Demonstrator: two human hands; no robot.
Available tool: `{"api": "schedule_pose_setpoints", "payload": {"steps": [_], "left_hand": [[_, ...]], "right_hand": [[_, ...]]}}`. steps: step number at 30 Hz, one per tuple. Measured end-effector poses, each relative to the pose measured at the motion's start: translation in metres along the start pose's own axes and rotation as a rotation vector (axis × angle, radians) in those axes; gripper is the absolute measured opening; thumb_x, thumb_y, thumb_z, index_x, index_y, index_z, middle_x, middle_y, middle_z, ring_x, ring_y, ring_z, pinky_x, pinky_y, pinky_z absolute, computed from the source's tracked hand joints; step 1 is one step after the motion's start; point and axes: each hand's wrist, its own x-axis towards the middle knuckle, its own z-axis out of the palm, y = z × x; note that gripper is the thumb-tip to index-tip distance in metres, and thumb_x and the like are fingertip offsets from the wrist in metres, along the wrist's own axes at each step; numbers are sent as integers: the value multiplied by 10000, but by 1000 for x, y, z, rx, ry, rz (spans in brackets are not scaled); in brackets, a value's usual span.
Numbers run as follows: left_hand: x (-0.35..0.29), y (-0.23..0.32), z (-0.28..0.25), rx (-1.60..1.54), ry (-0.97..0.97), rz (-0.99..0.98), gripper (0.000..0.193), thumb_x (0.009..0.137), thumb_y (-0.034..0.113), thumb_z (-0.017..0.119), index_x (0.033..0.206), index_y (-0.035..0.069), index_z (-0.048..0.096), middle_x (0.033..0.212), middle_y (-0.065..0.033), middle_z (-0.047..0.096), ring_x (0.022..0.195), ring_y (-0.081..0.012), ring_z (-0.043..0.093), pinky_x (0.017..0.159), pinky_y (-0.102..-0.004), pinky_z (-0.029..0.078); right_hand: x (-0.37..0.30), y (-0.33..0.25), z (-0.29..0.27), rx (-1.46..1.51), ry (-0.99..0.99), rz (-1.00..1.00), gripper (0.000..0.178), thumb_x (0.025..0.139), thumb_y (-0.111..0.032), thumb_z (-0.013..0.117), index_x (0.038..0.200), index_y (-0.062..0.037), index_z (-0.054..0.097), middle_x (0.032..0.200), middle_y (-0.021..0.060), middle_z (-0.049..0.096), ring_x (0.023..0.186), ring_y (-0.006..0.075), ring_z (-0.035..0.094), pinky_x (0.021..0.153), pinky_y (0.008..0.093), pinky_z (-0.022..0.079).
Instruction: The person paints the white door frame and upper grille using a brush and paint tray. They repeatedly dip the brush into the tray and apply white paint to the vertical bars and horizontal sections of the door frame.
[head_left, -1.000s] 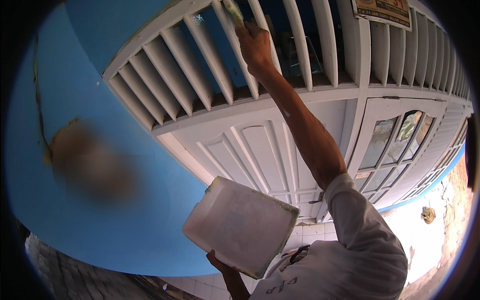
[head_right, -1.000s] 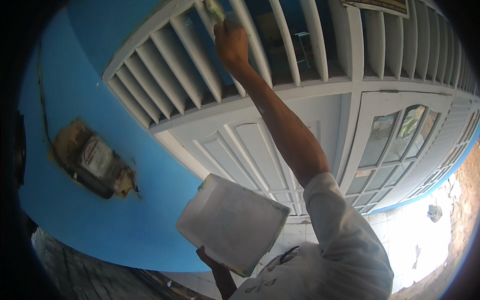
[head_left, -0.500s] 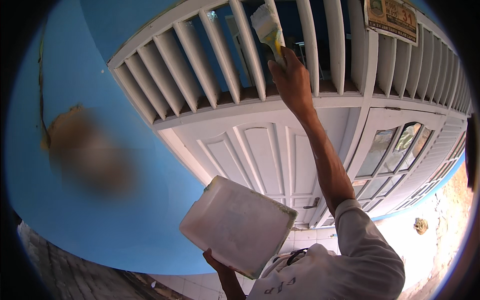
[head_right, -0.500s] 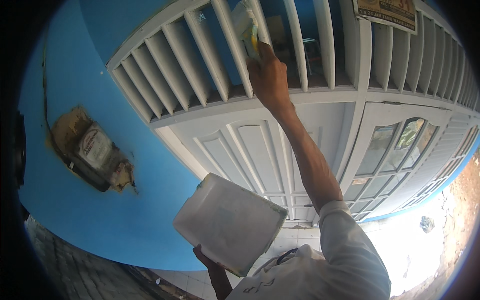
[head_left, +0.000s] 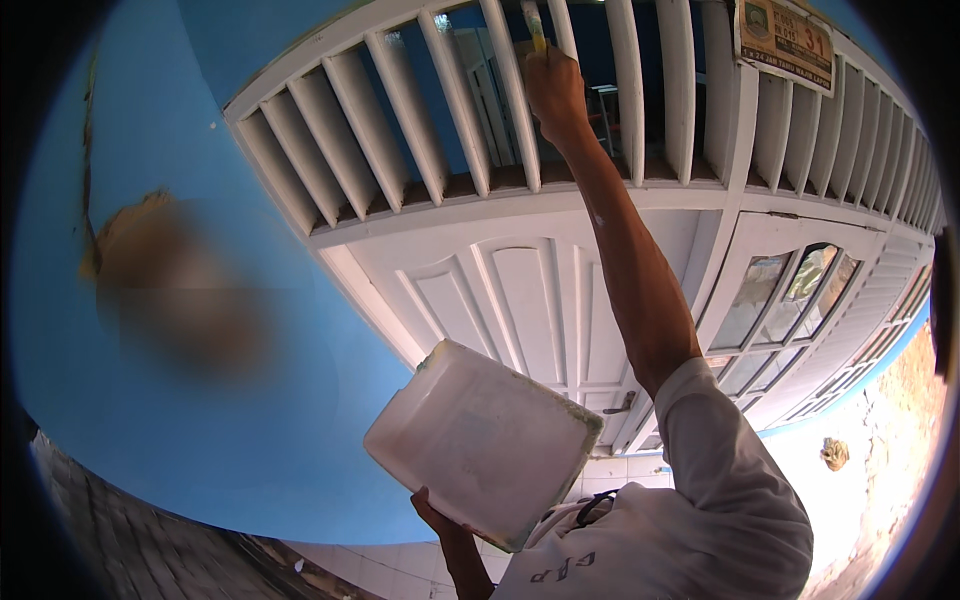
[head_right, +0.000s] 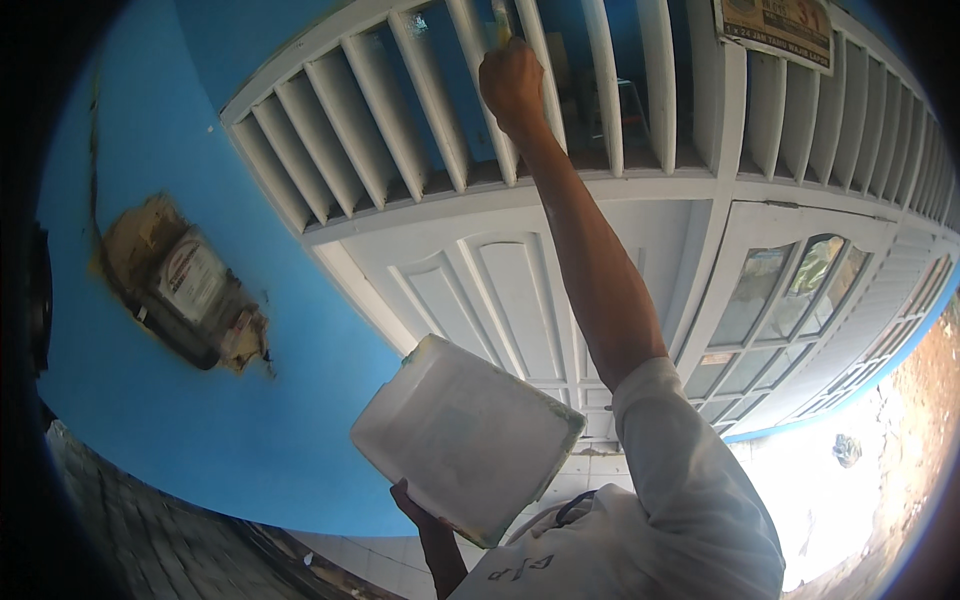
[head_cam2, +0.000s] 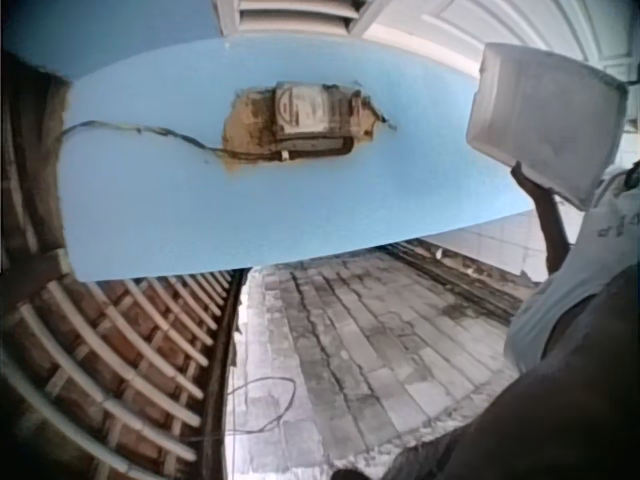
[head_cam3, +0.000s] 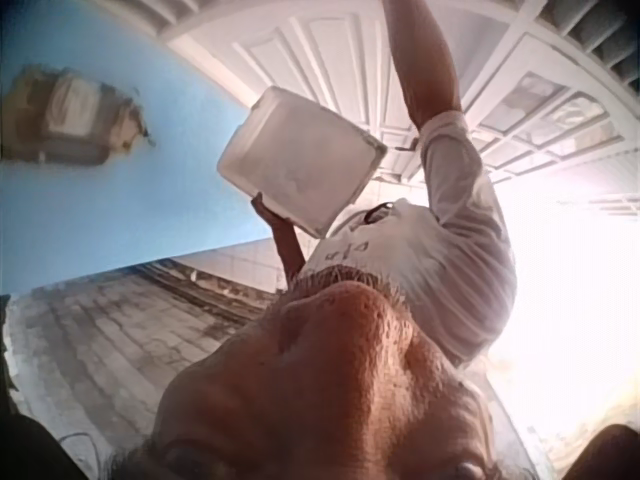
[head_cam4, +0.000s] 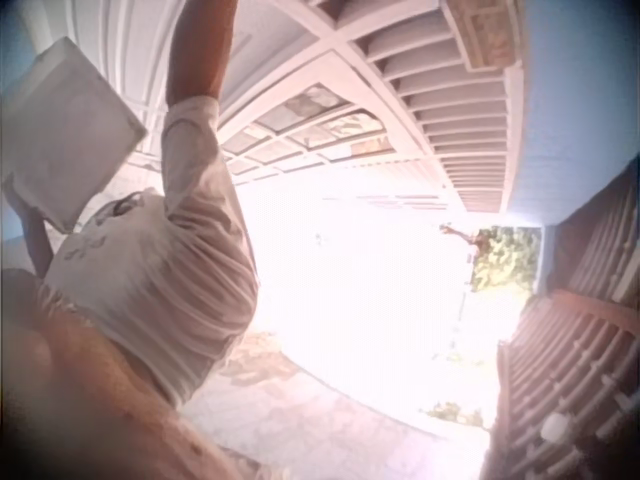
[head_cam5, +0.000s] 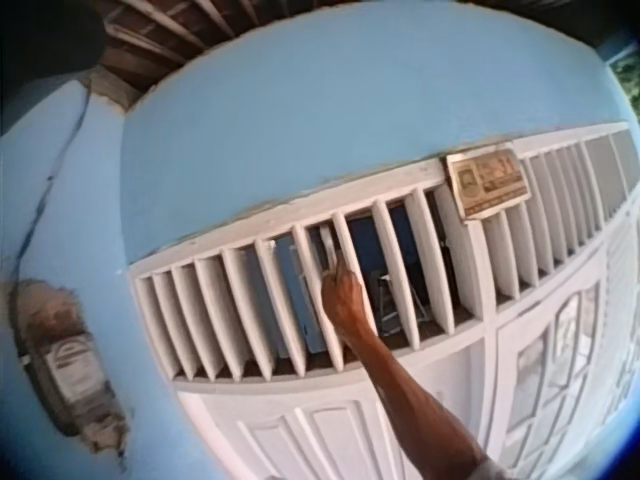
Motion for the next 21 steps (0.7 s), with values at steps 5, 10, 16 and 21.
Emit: {"api": "schedule_pose_setpoints", "payload": {"steps": [5,10,16,21], "left_hand": [[-3,4,-12,33,25,9,720,761,483,533,1309,19,482,1167,-167,562,1072,-335,563,886,-471,476],[-8,10,-5,13,36,9,696,764,480,524,1298,35,490,1160,-156,553,1075,-324,554,884,-464,467],[0,6,-12,-23,17,0,696,766,483,524,1300,39,487,1147,-150,551,1075,-322,553,872,-472,461],[5,4,-23,14,21,0,728,761,498,525,1327,43,474,1166,-147,549,1088,-324,548,886,-476,455]], "right_hand": [[-25,-16,4,212,25,-19,278,972,-154,476,1055,92,574,775,200,590,699,278,604,666,436,469],[-50,5,1,178,0,55,225,957,-121,473,992,84,559,829,256,614,758,366,645,719,485,475],[-4,19,16,264,-16,42,242,941,-149,502,973,77,581,755,179,581,666,260,576,652,406,455],[-22,13,11,347,48,-158,281,988,-219,531,1096,26,615,668,-20,472,522,34,399,462,217,362]]}}
